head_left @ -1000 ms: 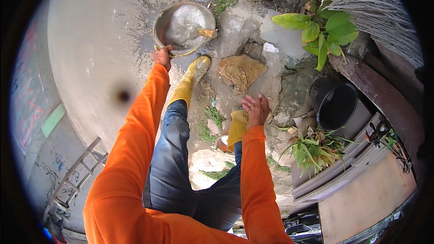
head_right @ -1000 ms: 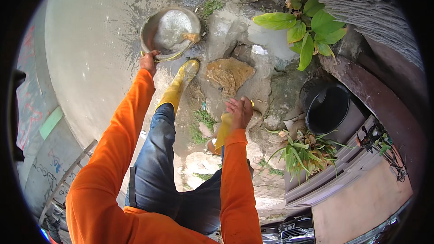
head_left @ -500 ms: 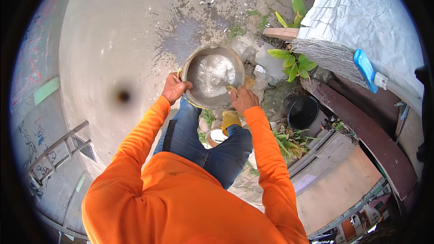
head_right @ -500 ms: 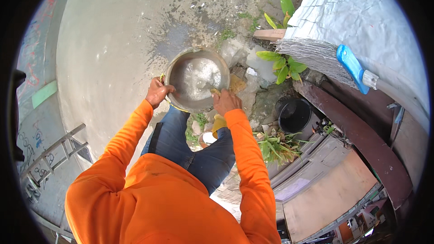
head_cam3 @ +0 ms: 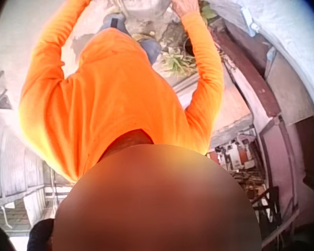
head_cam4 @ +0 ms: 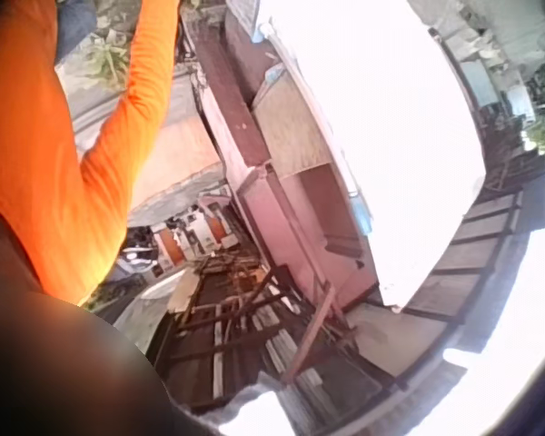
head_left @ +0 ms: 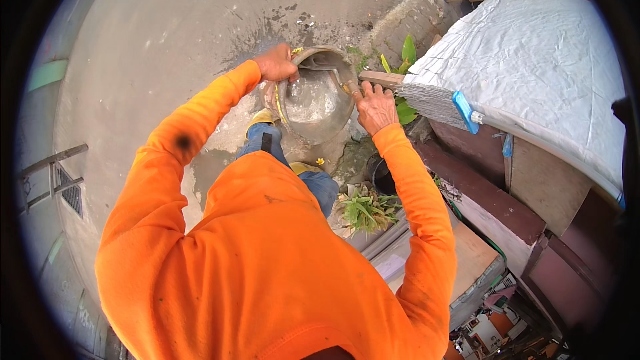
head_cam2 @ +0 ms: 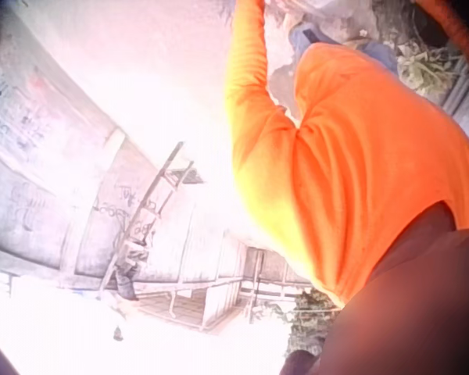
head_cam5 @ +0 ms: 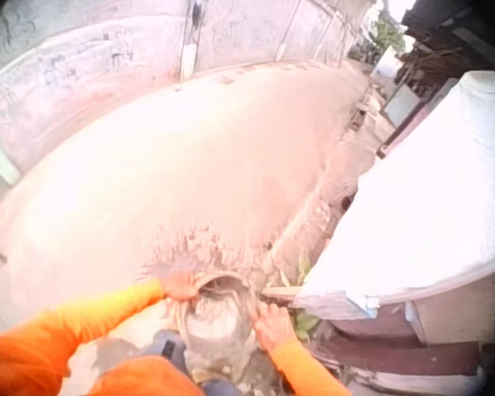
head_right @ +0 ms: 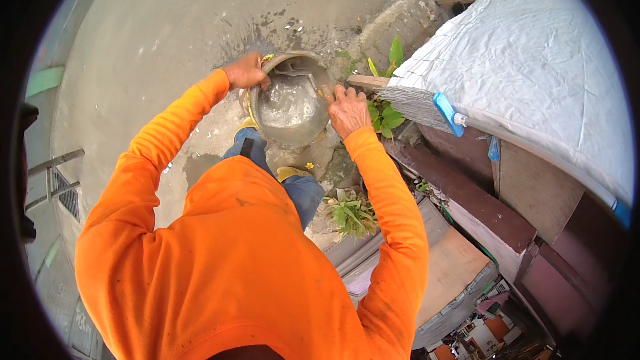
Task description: The person scoops cement from a metal bowl using a trowel and applies it to a small section of a low wall or planter edge. They repeatedly transfer cement and smooth it along the surface, then add water from a black bucket to the bowl and mix the contents.
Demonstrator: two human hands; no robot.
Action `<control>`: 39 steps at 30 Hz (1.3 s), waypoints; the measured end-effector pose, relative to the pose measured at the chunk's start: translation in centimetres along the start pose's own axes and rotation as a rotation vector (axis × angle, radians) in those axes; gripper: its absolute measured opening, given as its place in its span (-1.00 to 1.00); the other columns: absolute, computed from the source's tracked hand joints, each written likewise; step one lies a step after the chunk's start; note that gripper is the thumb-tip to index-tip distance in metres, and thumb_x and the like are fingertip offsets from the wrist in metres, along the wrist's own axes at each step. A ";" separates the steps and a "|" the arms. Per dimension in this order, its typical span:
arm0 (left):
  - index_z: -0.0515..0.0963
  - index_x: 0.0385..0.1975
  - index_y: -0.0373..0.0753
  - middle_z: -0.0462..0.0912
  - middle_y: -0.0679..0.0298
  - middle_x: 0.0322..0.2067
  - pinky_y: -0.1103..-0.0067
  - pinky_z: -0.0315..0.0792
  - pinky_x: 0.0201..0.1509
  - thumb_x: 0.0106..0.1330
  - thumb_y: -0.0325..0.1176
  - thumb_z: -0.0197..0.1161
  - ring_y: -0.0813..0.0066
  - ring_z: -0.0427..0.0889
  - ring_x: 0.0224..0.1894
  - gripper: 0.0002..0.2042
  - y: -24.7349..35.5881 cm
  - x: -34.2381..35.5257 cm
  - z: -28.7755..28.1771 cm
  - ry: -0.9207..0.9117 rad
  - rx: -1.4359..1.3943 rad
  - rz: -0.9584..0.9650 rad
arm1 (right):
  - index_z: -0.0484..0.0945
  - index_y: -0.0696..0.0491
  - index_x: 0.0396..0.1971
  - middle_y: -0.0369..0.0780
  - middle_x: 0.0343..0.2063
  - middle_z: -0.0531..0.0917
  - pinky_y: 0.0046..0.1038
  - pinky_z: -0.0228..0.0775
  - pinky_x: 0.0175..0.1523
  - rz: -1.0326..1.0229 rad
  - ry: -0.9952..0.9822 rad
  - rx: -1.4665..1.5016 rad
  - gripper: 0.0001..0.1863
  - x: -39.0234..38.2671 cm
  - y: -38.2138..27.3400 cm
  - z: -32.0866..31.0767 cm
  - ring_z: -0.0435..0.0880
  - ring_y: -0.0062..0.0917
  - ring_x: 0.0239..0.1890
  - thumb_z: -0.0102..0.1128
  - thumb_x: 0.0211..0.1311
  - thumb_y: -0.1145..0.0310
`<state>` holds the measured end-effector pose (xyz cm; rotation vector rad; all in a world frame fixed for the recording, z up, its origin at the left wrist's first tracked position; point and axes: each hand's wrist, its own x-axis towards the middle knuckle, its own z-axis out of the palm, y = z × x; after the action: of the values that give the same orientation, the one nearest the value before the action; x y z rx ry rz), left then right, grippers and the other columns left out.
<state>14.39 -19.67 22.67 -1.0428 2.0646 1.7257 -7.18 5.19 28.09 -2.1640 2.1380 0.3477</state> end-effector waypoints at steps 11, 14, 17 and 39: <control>0.65 -0.45 -0.42 0.67 0.02 -0.57 0.33 0.53 -0.26 -0.14 -0.40 0.42 0.26 0.66 -0.48 -0.74 0.1 0.4 -2.1 0.288 -0.158 0.066 | 0.72 0.13 -0.27 0.06 -0.34 0.76 -0.06 0.62 -0.05 0.311 -0.285 0.453 -0.74 0.4 -7.7 -3.8 0.78 -0.02 -0.16 0.37 0.13 0.27; 0.59 -0.58 -0.33 0.55 0.31 -0.64 0.45 0.38 -0.46 -0.07 -0.48 0.39 0.51 0.51 -0.57 -0.89 -0.7 0.3 -1.8 0.363 -0.139 0.135 | 0.76 0.12 -0.10 0.11 -0.26 0.77 -0.03 0.59 0.00 0.348 -0.332 0.648 -0.61 1.7 -8.9 -6.5 0.77 0.03 -0.14 0.42 0.11 0.21; 0.67 -0.43 -0.40 0.66 0.11 -0.57 0.40 0.51 -0.31 -0.12 -0.45 0.42 0.39 0.62 -0.50 -0.78 -1.9 -0.3 -2.3 0.327 -0.224 0.026 | 0.78 0.09 -0.04 0.12 -0.23 0.77 -0.03 0.58 0.03 0.335 -0.303 0.789 -0.57 2.7 -10.1 -7.6 0.76 0.04 -0.11 0.42 0.11 0.20; 0.62 -0.44 -0.35 0.58 0.37 -0.54 0.50 0.35 -0.43 -0.03 -0.54 0.41 0.56 0.47 -0.51 -0.85 -2.7 -5.7 0.2 0.212 -0.519 0.066 | 0.78 -0.04 -0.35 -0.20 -0.21 0.64 -0.16 0.54 -0.10 -0.086 0.052 -0.116 -0.88 8.2 -4.8 -8.2 0.71 -0.27 -0.14 0.32 0.14 0.36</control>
<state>20.16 -17.55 24.00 -1.3612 1.8155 2.3501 -1.50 -4.45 33.81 -2.3448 2.0915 0.4234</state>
